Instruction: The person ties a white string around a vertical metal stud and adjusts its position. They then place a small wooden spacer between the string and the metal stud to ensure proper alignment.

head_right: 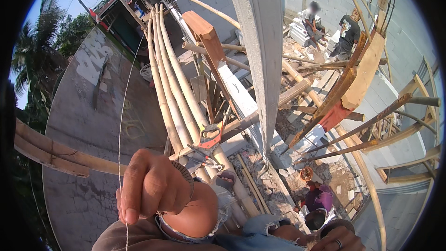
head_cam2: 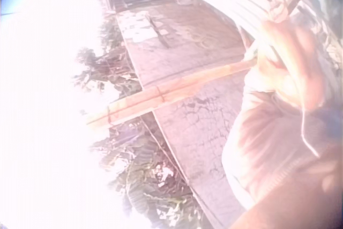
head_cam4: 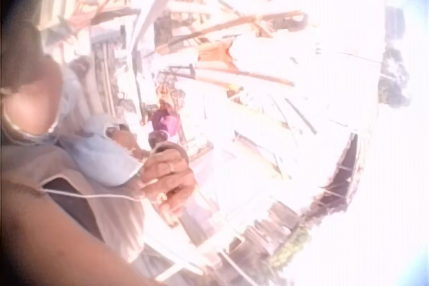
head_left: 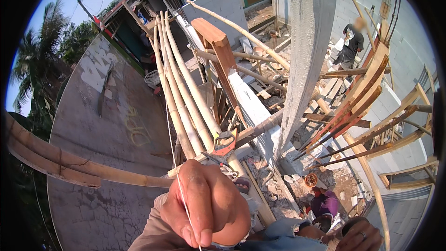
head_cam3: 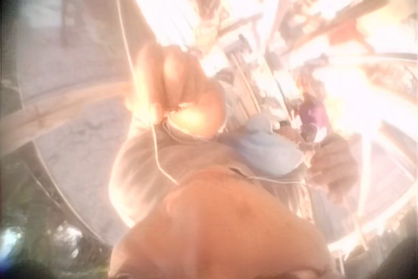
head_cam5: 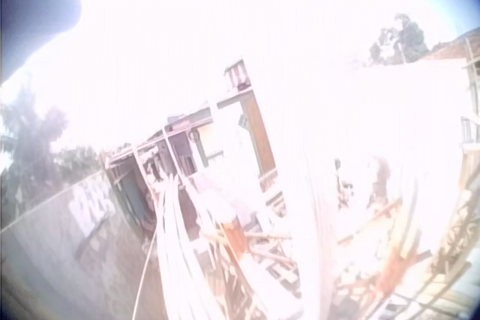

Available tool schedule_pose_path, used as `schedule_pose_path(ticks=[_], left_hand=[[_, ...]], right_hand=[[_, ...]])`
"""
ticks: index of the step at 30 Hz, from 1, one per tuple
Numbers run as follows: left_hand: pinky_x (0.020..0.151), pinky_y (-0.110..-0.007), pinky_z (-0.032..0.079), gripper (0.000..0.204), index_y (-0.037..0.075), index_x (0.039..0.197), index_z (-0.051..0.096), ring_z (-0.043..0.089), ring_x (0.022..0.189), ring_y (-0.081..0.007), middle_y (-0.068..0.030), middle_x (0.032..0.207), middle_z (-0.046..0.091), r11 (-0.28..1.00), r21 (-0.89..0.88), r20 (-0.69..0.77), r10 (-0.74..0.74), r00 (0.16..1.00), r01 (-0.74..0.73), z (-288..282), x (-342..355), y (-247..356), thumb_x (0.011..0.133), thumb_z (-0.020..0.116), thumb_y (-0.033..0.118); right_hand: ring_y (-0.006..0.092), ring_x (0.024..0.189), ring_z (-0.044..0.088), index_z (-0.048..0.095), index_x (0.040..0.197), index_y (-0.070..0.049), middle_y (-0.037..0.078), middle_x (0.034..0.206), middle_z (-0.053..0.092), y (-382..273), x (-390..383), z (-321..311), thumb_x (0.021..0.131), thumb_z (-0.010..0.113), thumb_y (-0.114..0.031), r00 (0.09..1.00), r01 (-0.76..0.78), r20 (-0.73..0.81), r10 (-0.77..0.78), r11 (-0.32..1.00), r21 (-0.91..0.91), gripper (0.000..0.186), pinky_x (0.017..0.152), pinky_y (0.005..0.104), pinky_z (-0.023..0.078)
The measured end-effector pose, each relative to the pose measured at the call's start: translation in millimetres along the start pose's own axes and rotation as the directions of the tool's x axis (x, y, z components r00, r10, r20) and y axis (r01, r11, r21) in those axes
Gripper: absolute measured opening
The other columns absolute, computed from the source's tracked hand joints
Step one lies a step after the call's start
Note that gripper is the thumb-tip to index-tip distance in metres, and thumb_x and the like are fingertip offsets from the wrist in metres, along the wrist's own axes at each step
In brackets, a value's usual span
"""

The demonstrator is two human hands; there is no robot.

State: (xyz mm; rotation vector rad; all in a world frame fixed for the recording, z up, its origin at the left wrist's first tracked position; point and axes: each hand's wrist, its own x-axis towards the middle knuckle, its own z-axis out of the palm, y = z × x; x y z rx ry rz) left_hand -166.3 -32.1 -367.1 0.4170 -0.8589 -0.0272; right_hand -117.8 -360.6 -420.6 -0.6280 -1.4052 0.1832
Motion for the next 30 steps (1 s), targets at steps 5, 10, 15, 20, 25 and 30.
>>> schedule_pose_path(ticks=[5,10,15,20,25,30], left_hand=[[0.033,-0.024,0.022,0.019,-0.008,0.092,0.062,0.031,0.036,-0.0048,-0.0145,0.073,0.057,0.999,-0.037,-0.070,0.006,0.998,-0.009,2.9,-2.0,2.7,0.076,0.070,-0.001],[0.034,-0.024,0.023,0.018,-0.008,0.089,0.062,0.031,0.036,-0.0053,-0.0146,0.074,0.058,1.000,-0.007,-0.092,0.013,0.996,-0.013,-3.5,-5.2,4.7,0.075,0.071,-0.001],[0.035,-0.024,0.023,0.017,-0.006,0.088,0.064,0.033,0.038,-0.0052,-0.0137,0.074,0.058,0.999,-0.044,0.002,0.016,1.000,-0.016,-8.9,5.1,-2.9,0.075,0.073,0.001],[0.034,-0.023,0.024,0.015,-0.006,0.086,0.065,0.033,0.038,-0.0055,-0.0143,0.072,0.058,0.998,-0.064,0.034,0.005,0.999,-0.003,-9.6,4.6,-6.6,0.075,0.073,0.000],[0.034,-0.022,0.023,0.013,-0.007,0.084,0.064,0.037,0.036,-0.0052,-0.0143,0.071,0.058,0.999,0.023,-0.068,-0.047,0.997,0.049,-12.5,1.4,-6.1,0.075,0.072,-0.003],[0.033,-0.021,0.022,0.012,-0.007,0.082,0.064,0.039,0.035,-0.0048,-0.0140,0.070,0.058,0.996,0.043,-0.046,-0.076,0.996,0.078,-16.9,4.5,-4.5,0.074,0.072,-0.004]], right_hand=[[0.0237,0.061,0.057,0.073,0.079,-0.002,0.012,0.076,0.067,-9.0,-11.0,0.1,0.090,0.055,-0.048,0.987,-0.154,-0.044,0.155,0.987,0.044,0.050,0.075,0.0501,0.055],[0.0224,0.062,0.058,0.073,0.076,-0.003,0.009,0.076,0.068,-19.8,-12.3,5.2,0.089,0.055,-0.050,0.959,-0.238,-0.154,0.236,0.971,0.008,0.052,0.065,0.0417,0.053],[0.0182,0.057,0.056,0.072,0.090,-0.006,0.006,0.069,0.066,-3.5,-2.0,11.7,0.094,0.051,-0.039,0.982,0.034,-0.183,-0.048,0.996,-0.078,0.039,0.059,0.0295,0.046],[0.0167,0.062,0.056,0.068,0.102,-0.009,0.004,0.082,0.066,-19.5,-13.1,0.9,0.095,0.052,-0.035,1.000,0.001,0.001,-0.001,0.991,-0.132,0.031,0.069,0.0343,0.050],[0.0183,0.070,0.058,0.067,0.107,-0.012,0.004,0.097,0.065,-41.9,-22.6,9.8,0.096,0.053,-0.035,0.969,-0.239,-0.101,0.225,0.959,-0.153,0.030,0.076,0.0432,0.051],[0.0219,0.073,0.061,0.065,0.116,-0.016,0.005,0.092,0.067,-35.3,-29.0,12.0,0.094,0.055,-0.037,0.995,-0.061,-0.093,0.047,0.987,-0.147,0.033,0.073,0.0424,0.050]])
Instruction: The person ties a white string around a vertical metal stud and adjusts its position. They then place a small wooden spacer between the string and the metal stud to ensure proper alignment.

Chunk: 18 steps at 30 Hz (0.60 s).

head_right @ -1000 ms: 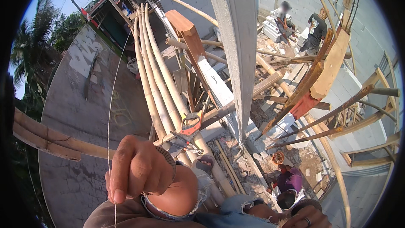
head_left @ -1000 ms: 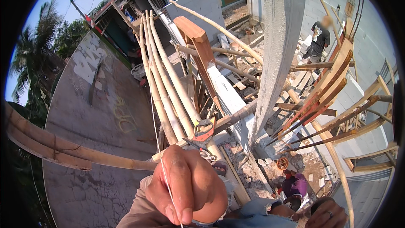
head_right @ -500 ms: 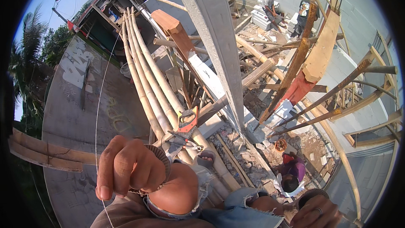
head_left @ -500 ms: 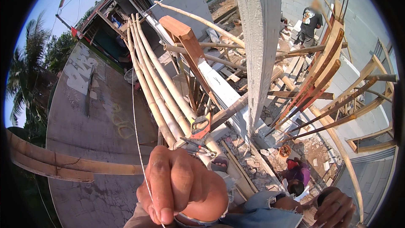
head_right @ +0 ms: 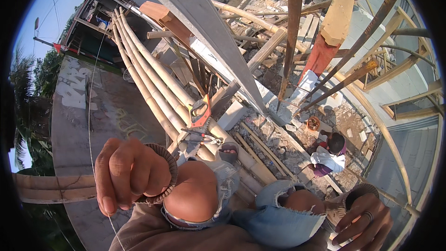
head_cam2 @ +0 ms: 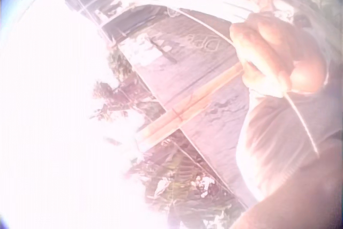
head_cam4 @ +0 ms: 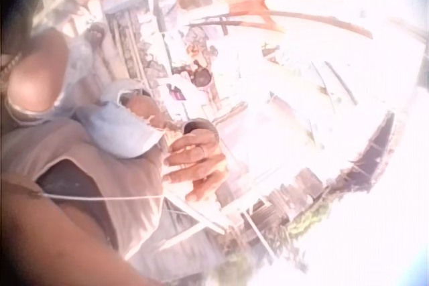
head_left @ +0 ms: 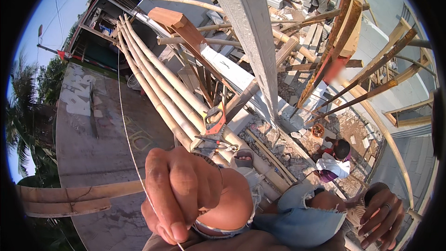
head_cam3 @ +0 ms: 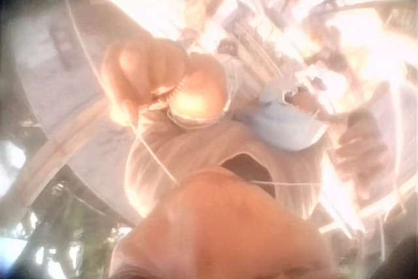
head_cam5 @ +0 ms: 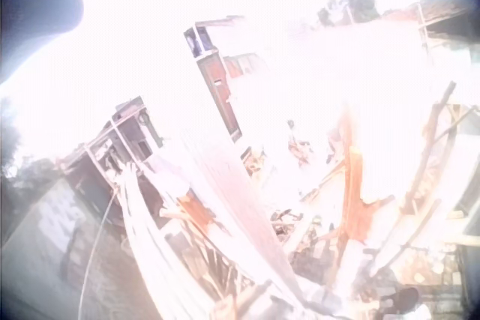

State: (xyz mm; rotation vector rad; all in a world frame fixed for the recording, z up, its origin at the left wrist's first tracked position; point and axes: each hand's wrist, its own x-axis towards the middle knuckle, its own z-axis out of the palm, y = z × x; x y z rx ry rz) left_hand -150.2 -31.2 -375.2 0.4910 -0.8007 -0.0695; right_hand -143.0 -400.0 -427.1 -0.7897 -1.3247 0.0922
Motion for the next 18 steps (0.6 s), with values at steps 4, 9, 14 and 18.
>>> schedule_pose_path(ticks=[4,9,14,18], left_hand=[[0.033,-0.021,0.022,0.011,-0.007,0.080,0.064,0.040,0.035,-0.0047,-0.0140,0.070,0.058,0.997,0.066,-0.083,-0.043,0.996,0.048,5.7,-1.1,0.5,0.073,0.072,-0.005],[0.033,-0.024,0.024,0.014,-0.006,0.082,0.061,0.035,0.035,-0.0062,-0.0153,0.070,0.057,0.965,-0.002,-0.046,-0.263,0.964,0.263,-4.3,-1.3,-9.5,0.072,0.071,-0.006],[0.033,-0.024,0.024,0.012,-0.008,0.077,0.060,0.035,0.035,-0.0067,-0.0160,0.069,0.057,0.955,-0.100,-0.002,-0.281,0.960,0.280,4.5,1.4,-19.5,0.071,0.071,-0.008],[0.033,-0.025,0.022,0.010,-0.008,0.073,0.061,0.035,0.035,-0.0105,-0.0162,0.066,0.056,0.968,-0.108,0.032,-0.225,0.974,0.227,-3.3,4.4,-29.6,0.080,0.064,-0.001]], right_hand=[[0.0224,0.075,0.062,0.061,0.123,-0.018,0.006,0.093,0.068,-5.5,-1.9,-2.7,0.095,0.053,-0.038,0.995,0.048,0.092,-0.046,0.999,-0.022,0.035,0.070,0.0386,0.049],[0.0260,0.076,0.063,0.059,0.125,-0.018,0.006,0.094,0.069,5.9,-3.7,-4.3,0.090,0.061,-0.036,0.942,0.239,0.239,-0.238,0.971,0.026,0.039,0.068,0.0404,0.051],[0.0225,0.091,0.064,0.065,0.118,-0.009,0.007,0.105,0.070,-23.0,-20.5,4.6,0.090,0.062,-0.040,0.975,0.104,0.201,-0.092,0.994,-0.047,0.042,0.079,0.0325,0.052],[0.0201,0.084,0.065,0.070,0.104,-0.008,0.005,0.102,0.071,-28.1,-24.6,15.5,0.095,0.053,-0.030,0.997,0.068,0.049,-0.061,0.986,-0.155,0.029,0.070,0.0302,0.053]])
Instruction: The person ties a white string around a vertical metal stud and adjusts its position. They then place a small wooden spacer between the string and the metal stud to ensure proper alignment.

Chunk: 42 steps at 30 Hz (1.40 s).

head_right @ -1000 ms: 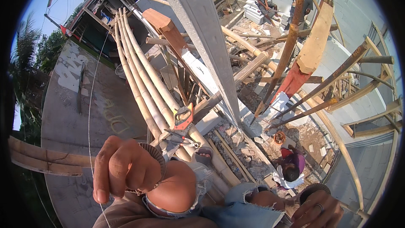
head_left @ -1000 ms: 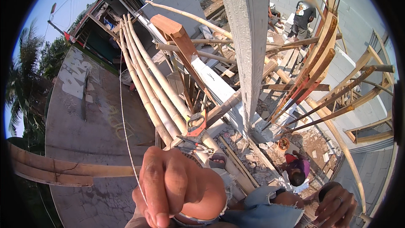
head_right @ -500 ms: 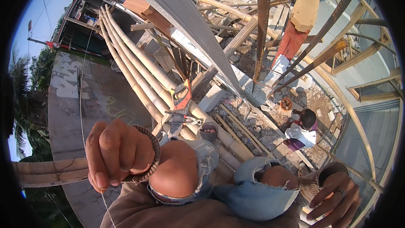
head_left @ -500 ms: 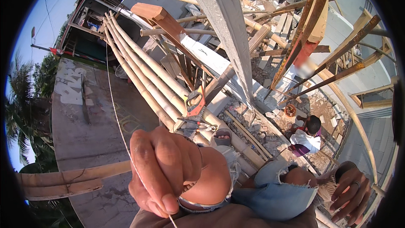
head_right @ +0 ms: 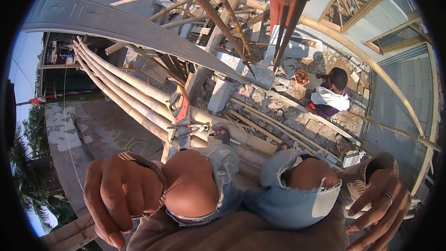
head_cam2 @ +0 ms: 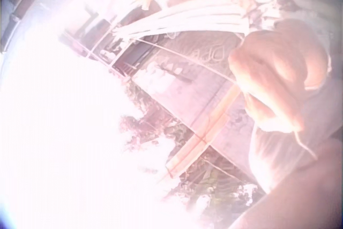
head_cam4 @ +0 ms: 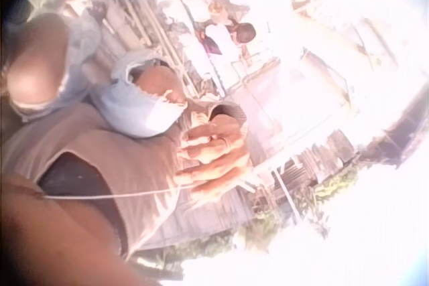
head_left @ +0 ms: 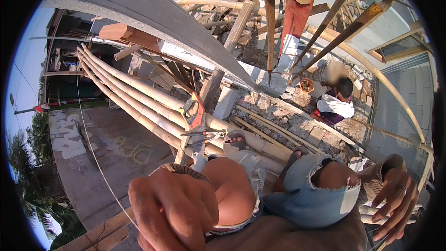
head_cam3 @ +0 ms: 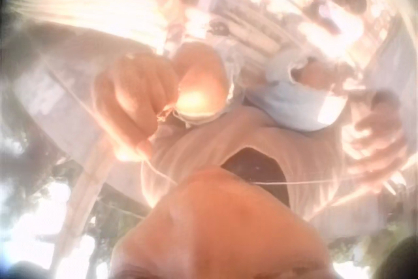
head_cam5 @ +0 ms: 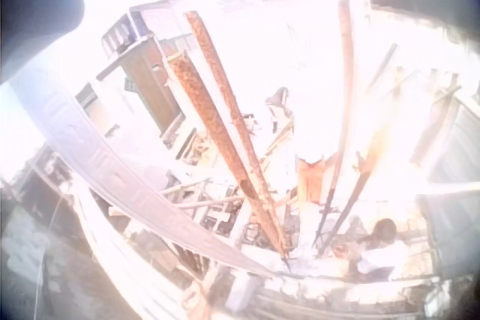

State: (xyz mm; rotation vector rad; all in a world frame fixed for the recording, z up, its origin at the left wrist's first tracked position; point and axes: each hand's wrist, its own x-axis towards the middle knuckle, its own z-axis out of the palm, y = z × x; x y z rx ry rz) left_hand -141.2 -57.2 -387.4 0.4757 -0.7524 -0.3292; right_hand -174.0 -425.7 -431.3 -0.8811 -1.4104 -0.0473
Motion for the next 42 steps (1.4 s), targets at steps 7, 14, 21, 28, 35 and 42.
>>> schedule_pose_path(ticks=[7,14,21,28,35,42], left_hand=[[0.034,-0.022,0.020,0.006,0.001,0.080,0.067,0.035,0.037,-0.0051,-0.0030,0.068,0.059,0.978,0.143,0.003,-0.155,0.988,0.153,-12.7,5.5,8.6,0.074,0.066,-0.003],[0.035,-0.022,0.019,0.007,0.001,0.068,0.066,0.035,0.037,-0.0045,-0.0036,0.066,0.058,0.989,0.041,0.002,-0.141,0.990,0.141,-8.1,13.7,-3.4,0.073,0.069,-0.004],[0.035,-0.022,0.019,0.005,-0.001,0.076,0.071,0.035,0.036,-0.0047,-0.0036,0.065,0.056,0.994,0.020,0.075,-0.107,0.991,0.106,-23.5,10.6,-4.0,0.072,0.071,-0.003],[0.034,-0.023,0.025,0.011,-0.013,0.076,0.066,0.037,0.035,-0.0075,-0.0181,0.067,0.056,0.974,-0.222,0.180,-0.014,0.984,0.054,-29.0,14.0,-7.9,0.068,0.073,-0.010],[0.034,-0.024,0.021,0.006,-0.004,0.073,0.066,0.036,0.037,-0.0081,-0.0076,0.065,0.054,0.988,-0.156,0.182,0.008,0.983,0.021,-26.4,10.4,-11.3,0.079,0.065,-0.001],[0.035,-0.023,0.024,0.007,-0.010,0.075,0.064,0.035,0.036,-0.0088,-0.0161,0.067,0.056,0.972,-0.231,0.200,0.015,0.980,0.032,-28.4,13.7,-13.0,0.073,0.069,-0.005]], right_hand=[[0.0189,0.081,0.066,0.071,0.099,-0.008,0.005,0.098,0.072,-7.0,-1.9,19.1,0.096,0.051,-0.026,0.994,-0.047,-0.107,0.036,0.994,-0.099,0.027,0.067,0.0292,0.053],[0.0189,0.080,0.066,0.071,0.098,-0.008,0.005,0.096,0.072,-13.3,-0.6,37.6,0.096,0.051,-0.026,0.986,-0.087,-0.156,0.064,0.985,-0.148,0.027,0.066,0.0293,0.054],[0.0190,0.079,0.066,0.070,0.097,-0.007,0.006,0.094,0.071,-10.5,-6.6,41.3,0.097,0.051,-0.027,0.980,-0.091,-0.189,0.059,0.982,-0.164,0.028,0.065,0.0293,0.054],[0.0191,0.078,0.065,0.070,0.096,-0.007,0.006,0.092,0.071,-5.3,-8.5,35.6,0.097,0.051,-0.027,0.983,-0.044,-0.181,0.018,0.989,-0.144,0.028,0.065,0.0294,0.054],[0.0191,0.077,0.065,0.070,0.094,-0.006,0.006,0.090,0.071,0.3,-11.7,31.9,0.097,0.051,-0.028,0.984,-0.044,-0.179,0.023,0.993,-0.114,0.029,0.064,0.0295,0.054],[0.0192,0.076,0.065,0.070,0.093,-0.006,0.007,0.088,0.071,0.4,-12.2,28.6,0.097,0.051,-0.028,0.984,-0.033,-0.175,0.012,0.993,-0.115,0.029,0.064,0.0295,0.054]])
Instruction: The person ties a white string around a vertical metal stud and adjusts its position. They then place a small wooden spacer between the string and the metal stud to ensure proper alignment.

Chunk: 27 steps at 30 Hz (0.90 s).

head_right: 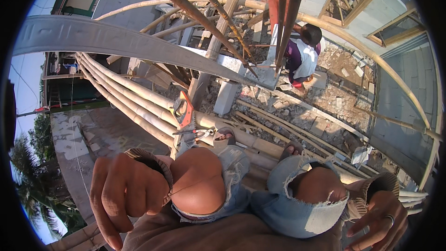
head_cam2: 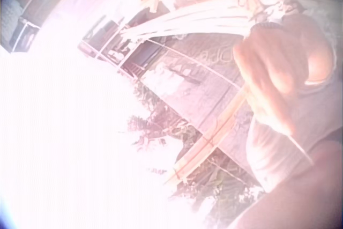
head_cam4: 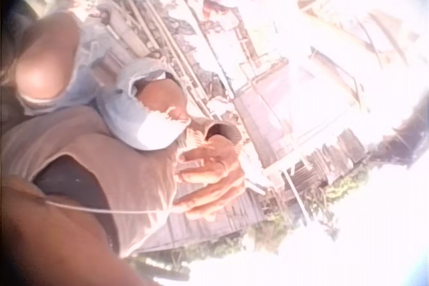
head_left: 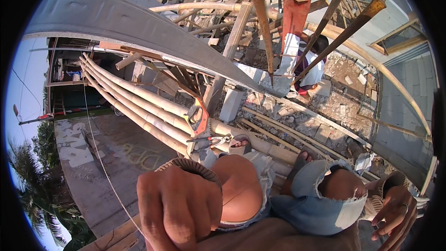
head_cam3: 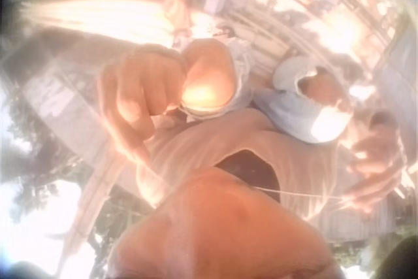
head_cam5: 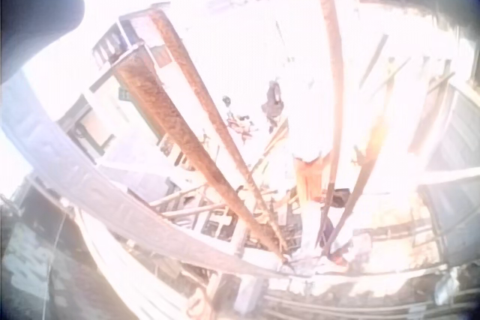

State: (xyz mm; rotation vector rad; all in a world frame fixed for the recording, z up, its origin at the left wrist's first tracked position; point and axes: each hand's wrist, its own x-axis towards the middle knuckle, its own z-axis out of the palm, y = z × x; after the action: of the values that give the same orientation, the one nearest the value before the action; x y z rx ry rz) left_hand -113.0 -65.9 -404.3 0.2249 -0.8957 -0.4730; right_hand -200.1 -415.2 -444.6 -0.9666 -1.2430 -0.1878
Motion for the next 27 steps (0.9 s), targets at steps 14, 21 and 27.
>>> schedule_pose_path(ticks=[14,21,27], left_hand=[[0.037,-0.022,0.025,0.009,-0.011,0.076,0.067,0.034,0.035,-0.0055,-0.0155,0.066,0.056,0.999,-0.015,-0.024,0.043,0.999,-0.043,1.1,3.7,-9.1,0.069,0.073,-0.008],[0.036,-0.022,0.024,0.003,-0.008,0.077,0.070,0.036,0.038,-0.0053,-0.0083,0.064,0.053,0.988,-0.092,0.074,0.129,0.989,-0.122,5.0,7.7,-15.3,0.074,0.070,-0.007],[0.037,-0.021,0.024,0.010,-0.010,0.085,0.071,0.039,0.039,-0.0053,-0.0072,0.064,0.051,0.991,-0.131,0.169,0.056,0.984,-0.033,-4.6,20.2,-11.4,0.076,0.067,-0.010]], right_hand=[[0.0193,0.074,0.065,0.070,0.091,-0.005,0.007,0.084,0.071,-3.5,3.1,1.4,0.098,0.051,-0.029,0.999,0.000,-0.033,-0.001,1.000,-0.028,0.031,0.062,0.0296,0.054],[0.0193,0.073,0.065,0.070,0.090,-0.005,0.008,0.082,0.071,-5.7,10.1,3.8,0.098,0.051,-0.029,0.997,-0.013,-0.073,0.010,0.999,-0.039,0.032,0.062,0.0297,0.054],[0.0194,0.072,0.065,0.070,0.089,-0.004,0.008,0.081,0.071,-7.8,10.3,4.7,0.098,0.051,-0.030,0.992,-0.054,-0.121,0.045,0.996,-0.072,0.033,0.061,0.0297,0.054]])
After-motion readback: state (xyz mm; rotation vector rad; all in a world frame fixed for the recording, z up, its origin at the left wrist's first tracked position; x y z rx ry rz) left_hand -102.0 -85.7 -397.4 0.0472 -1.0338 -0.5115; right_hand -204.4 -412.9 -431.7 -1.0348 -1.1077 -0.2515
